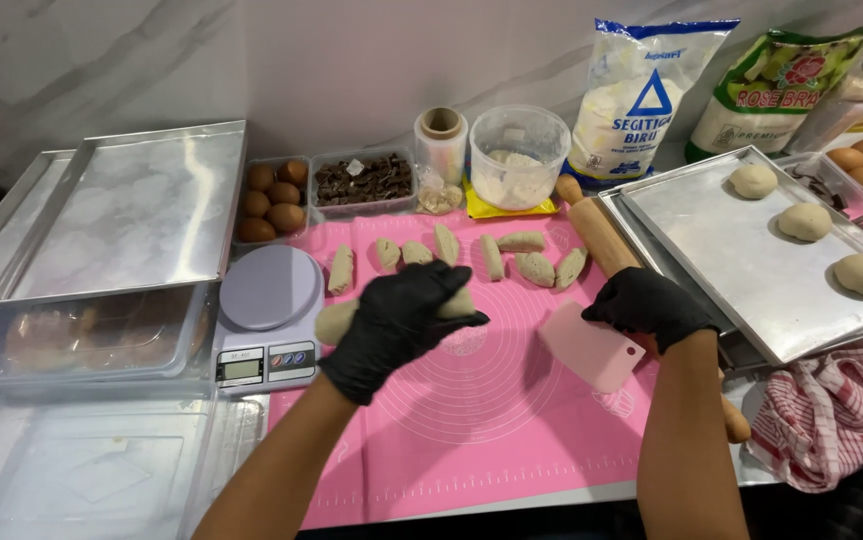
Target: Weighing and portioning dough using a digital scale and a dough scraper to ensure consistent sizes before baking.
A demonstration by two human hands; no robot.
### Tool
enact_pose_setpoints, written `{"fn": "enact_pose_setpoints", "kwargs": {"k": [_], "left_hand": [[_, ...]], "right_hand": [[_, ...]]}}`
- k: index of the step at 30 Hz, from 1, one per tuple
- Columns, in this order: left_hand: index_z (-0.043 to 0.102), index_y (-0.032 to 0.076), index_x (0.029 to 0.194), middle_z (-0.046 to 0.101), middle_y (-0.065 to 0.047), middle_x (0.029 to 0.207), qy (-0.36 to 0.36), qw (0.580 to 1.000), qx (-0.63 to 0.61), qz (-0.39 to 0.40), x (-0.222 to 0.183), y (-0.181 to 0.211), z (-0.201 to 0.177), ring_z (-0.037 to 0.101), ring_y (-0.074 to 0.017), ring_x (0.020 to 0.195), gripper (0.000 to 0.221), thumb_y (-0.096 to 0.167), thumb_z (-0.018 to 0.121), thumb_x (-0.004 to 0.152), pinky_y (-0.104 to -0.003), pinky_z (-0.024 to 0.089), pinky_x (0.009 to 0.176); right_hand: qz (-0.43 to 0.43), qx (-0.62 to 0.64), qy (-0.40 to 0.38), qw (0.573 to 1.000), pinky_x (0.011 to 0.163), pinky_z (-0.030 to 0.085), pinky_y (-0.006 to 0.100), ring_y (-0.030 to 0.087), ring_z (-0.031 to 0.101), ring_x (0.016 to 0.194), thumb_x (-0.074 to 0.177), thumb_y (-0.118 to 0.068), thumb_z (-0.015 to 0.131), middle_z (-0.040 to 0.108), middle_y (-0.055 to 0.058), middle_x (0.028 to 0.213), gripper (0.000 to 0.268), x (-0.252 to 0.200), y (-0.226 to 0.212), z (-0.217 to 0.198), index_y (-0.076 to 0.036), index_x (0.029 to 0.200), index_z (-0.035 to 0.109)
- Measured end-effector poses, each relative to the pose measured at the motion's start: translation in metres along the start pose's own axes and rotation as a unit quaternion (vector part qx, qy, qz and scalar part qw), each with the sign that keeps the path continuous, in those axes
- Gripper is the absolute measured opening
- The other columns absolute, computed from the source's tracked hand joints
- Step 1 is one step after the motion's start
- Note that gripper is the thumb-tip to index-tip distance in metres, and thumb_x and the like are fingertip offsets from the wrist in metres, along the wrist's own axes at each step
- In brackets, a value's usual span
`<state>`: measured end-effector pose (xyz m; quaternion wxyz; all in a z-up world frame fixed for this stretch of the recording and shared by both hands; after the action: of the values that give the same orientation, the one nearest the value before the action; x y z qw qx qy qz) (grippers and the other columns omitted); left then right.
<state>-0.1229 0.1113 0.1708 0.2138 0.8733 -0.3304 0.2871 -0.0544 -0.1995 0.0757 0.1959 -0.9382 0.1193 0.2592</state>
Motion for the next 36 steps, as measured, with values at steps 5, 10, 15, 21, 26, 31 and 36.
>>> {"fn": "enact_pose_setpoints", "kwargs": {"k": [5,10,15,21,26,31,36], "left_hand": [[0.035,0.023,0.16,0.064,-0.013,0.114,-0.193,0.981,-0.013,-0.013,-0.023,0.022,0.088,0.066,-0.0342,0.095,0.092,0.064,0.067,0.085,-0.046,0.059,0.076],[0.032,0.02,0.162,0.063,-0.019,0.133,-0.222,0.959,-0.122,-0.125,-0.019,-0.013,0.059,0.065,-0.044,0.112,0.08,0.06,0.055,0.097,-0.058,0.054,0.09],[0.042,0.022,0.157,0.062,-0.016,0.138,-0.128,0.983,-0.054,-0.122,-0.055,-0.057,0.078,0.06,-0.0389,0.126,0.074,0.057,0.06,0.095,-0.051,0.054,0.098],[0.049,0.009,0.149,0.065,-0.018,0.13,-0.073,0.996,0.034,-0.043,-0.09,-0.045,0.09,0.064,-0.0366,0.117,0.078,0.063,0.06,0.094,-0.047,0.05,0.103],[0.037,0.009,0.157,0.045,-0.021,0.152,-0.127,0.991,-0.004,-0.038,-0.117,-0.006,0.055,0.047,-0.0406,0.135,0.088,0.06,0.065,0.091,-0.055,0.036,0.111],[0.022,0.016,0.164,0.016,-0.013,0.172,-0.179,0.977,-0.105,-0.054,-0.137,0.023,0.01,0.016,-0.0364,0.158,0.082,0.057,0.054,0.1,-0.054,0.007,0.126],[0.034,0.013,0.159,0.043,-0.014,0.161,-0.154,0.972,-0.164,-0.07,-0.144,0.005,0.011,0.039,-0.0358,0.148,0.074,0.044,0.065,0.099,-0.052,0.021,0.123]], "right_hand": [[0.017,-0.083,0.122,0.989,0.09,0.055,0.035,0.023,0.072,0.104,0.083,-0.066,0.062,0.078,-0.002,0.101,0.042,0.004,-0.005,-0.012,-0.035,0.106,0.079],[-0.128,0.046,0.24,0.961,0.094,0.056,0.044,0.029,0.07,0.106,0.09,-0.043,0.067,0.078,-0.001,0.103,0.024,0.005,-0.05,0.001,-0.033,0.109,0.077],[-0.473,0.122,0.311,0.815,0.103,0.053,0.04,0.025,0.062,0.124,0.097,-0.03,0.066,0.068,0.004,0.131,0.041,-0.044,-0.151,0.068,-0.027,0.137,0.063],[-0.544,-0.114,0.286,0.781,0.119,0.033,0.047,0.036,0.039,0.143,0.104,-0.044,0.046,0.044,0.011,0.156,0.062,-0.053,-0.165,0.12,-0.016,0.158,0.035],[-0.585,-0.137,0.255,0.758,0.121,0.028,0.051,0.04,0.043,0.141,0.095,-0.042,0.063,0.046,0.02,0.151,0.079,-0.115,-0.145,0.133,-0.002,0.155,0.033],[-0.56,-0.154,0.246,0.776,0.125,0.021,0.048,0.032,0.029,0.153,0.083,-0.033,0.079,0.027,0.011,0.167,0.095,-0.15,-0.114,0.157,-0.009,0.159,0.027],[-0.582,-0.045,0.195,0.788,0.123,0.028,0.045,0.031,0.038,0.15,0.092,-0.024,0.074,0.033,0.012,0.165,0.08,-0.167,-0.113,0.138,-0.007,0.157,0.03]]}}
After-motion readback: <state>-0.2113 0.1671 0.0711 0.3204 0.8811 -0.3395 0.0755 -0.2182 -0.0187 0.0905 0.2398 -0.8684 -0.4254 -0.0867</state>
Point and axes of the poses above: each hand's wrist, its own x-axis towards the middle knuckle, its own z-axis out of the palm, y = z × x, the point moved 8 cm from there along x, towards the middle knuckle
